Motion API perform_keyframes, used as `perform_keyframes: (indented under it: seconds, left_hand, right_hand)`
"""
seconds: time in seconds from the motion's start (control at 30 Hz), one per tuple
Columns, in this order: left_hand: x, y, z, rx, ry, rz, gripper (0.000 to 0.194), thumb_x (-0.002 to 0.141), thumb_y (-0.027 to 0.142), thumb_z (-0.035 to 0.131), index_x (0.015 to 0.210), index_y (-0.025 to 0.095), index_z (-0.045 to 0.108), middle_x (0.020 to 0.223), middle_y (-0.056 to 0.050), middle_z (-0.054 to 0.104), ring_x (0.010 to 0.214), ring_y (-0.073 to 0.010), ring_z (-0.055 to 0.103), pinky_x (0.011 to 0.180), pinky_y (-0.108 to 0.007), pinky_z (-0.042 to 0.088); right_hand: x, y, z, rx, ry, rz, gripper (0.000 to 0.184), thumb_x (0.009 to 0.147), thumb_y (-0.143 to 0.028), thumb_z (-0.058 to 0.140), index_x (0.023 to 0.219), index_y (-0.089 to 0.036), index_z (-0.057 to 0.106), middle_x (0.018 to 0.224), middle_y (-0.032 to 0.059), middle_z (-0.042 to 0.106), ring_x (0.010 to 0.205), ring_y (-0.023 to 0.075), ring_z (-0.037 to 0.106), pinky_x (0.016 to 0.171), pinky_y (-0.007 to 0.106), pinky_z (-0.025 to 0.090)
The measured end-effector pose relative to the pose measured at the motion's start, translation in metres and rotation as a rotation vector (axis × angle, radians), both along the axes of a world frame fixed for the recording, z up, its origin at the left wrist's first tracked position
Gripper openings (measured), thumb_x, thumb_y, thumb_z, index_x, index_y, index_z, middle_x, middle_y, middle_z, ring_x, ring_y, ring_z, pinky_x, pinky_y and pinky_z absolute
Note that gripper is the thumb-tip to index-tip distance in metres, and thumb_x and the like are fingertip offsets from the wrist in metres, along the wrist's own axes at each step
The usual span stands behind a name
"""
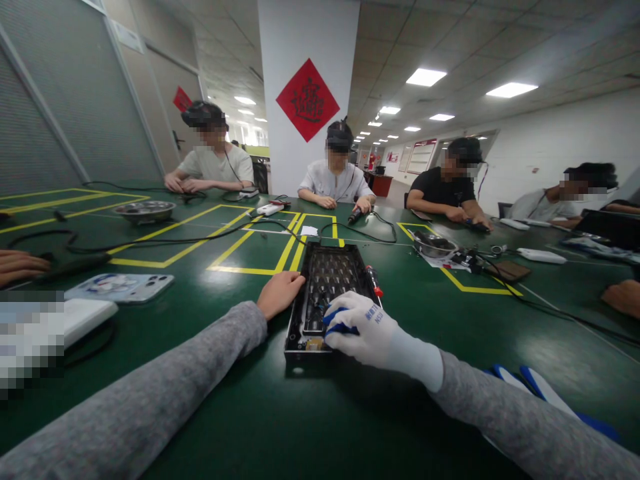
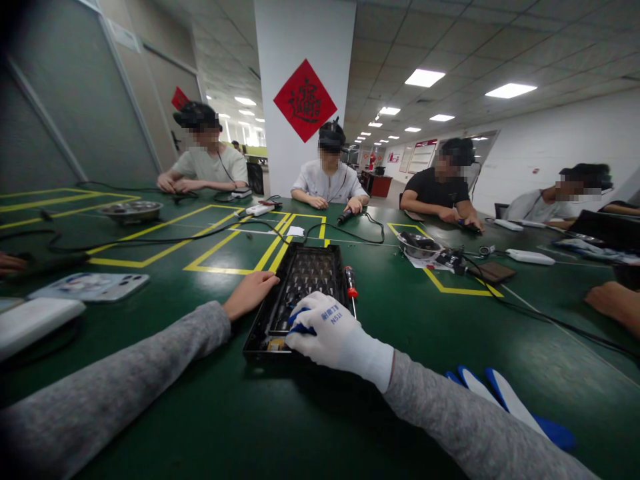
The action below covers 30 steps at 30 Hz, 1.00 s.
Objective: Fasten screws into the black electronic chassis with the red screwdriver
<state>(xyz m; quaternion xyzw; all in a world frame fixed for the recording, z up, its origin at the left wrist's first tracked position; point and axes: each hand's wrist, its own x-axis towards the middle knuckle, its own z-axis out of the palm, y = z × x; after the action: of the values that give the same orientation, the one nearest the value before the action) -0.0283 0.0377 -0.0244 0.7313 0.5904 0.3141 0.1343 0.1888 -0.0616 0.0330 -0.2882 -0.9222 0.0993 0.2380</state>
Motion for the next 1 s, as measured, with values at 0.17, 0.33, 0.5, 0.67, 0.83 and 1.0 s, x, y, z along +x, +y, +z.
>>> perform_keyframes:
  seconds: [0.17,0.33,0.5,0.67,0.83,1.0]
  left_hand:
    - [0.0011,-0.0025,0.0025,0.004,0.001,0.003,0.035,0.080,0.035,0.032,0.053,0.018,0.043,0.059,-0.002,0.055,0.061,-0.0163,0.051,0.057,-0.026,0.031]
    - [0.0015,-0.0035,0.0032,0.002,0.007,0.015,0.037,0.081,0.036,0.030,0.053,0.018,0.043,0.059,-0.003,0.055,0.062,-0.0169,0.052,0.058,-0.026,0.032]
    - [0.0012,-0.0027,0.0021,0.005,0.020,0.015,0.035,0.081,0.034,0.031,0.052,0.018,0.043,0.059,-0.002,0.054,0.062,-0.0164,0.051,0.059,-0.025,0.032]
    - [0.0014,-0.0025,0.0023,0.017,0.028,0.011,0.034,0.080,0.032,0.031,0.052,0.018,0.043,0.059,-0.002,0.054,0.062,-0.0161,0.050,0.058,-0.026,0.031]
    - [0.0018,-0.0029,0.0030,0.013,0.032,0.012,0.034,0.080,0.033,0.030,0.052,0.018,0.042,0.059,-0.002,0.053,0.062,-0.0158,0.050,0.058,-0.025,0.031]
    - [0.0020,-0.0038,0.0036,0.003,0.034,0.017,0.034,0.080,0.033,0.030,0.052,0.018,0.041,0.058,-0.002,0.053,0.061,-0.0161,0.049,0.058,-0.025,0.031]
  right_hand:
    - [0.0002,-0.0017,0.0023,-0.014,0.000,-0.015,0.013,0.078,-0.028,0.057,0.077,-0.019,0.067,0.095,0.0039,0.061,0.094,0.0159,0.051,0.086,0.032,0.040]
    - [0.0003,-0.0023,0.0037,-0.041,-0.010,-0.006,0.013,0.078,-0.029,0.058,0.077,-0.019,0.067,0.096,0.0038,0.061,0.094,0.0160,0.051,0.086,0.032,0.041]
    - [-0.0005,-0.0016,0.0019,-0.021,-0.004,-0.020,0.015,0.079,-0.029,0.056,0.077,-0.018,0.066,0.096,0.0045,0.061,0.095,0.0164,0.051,0.087,0.032,0.041]
    - [0.0002,-0.0010,0.0012,0.000,-0.008,-0.006,0.014,0.078,-0.029,0.058,0.077,-0.018,0.066,0.095,0.0041,0.061,0.095,0.0161,0.051,0.087,0.032,0.040]
    - [0.0010,-0.0003,-0.0007,-0.007,0.002,-0.003,0.014,0.078,-0.029,0.058,0.078,-0.018,0.066,0.095,0.0036,0.061,0.094,0.0156,0.051,0.086,0.031,0.041]
    - [0.0001,-0.0010,0.0003,0.004,-0.001,-0.021,0.013,0.078,-0.028,0.058,0.077,-0.018,0.066,0.095,0.0041,0.061,0.094,0.0163,0.051,0.086,0.032,0.040]
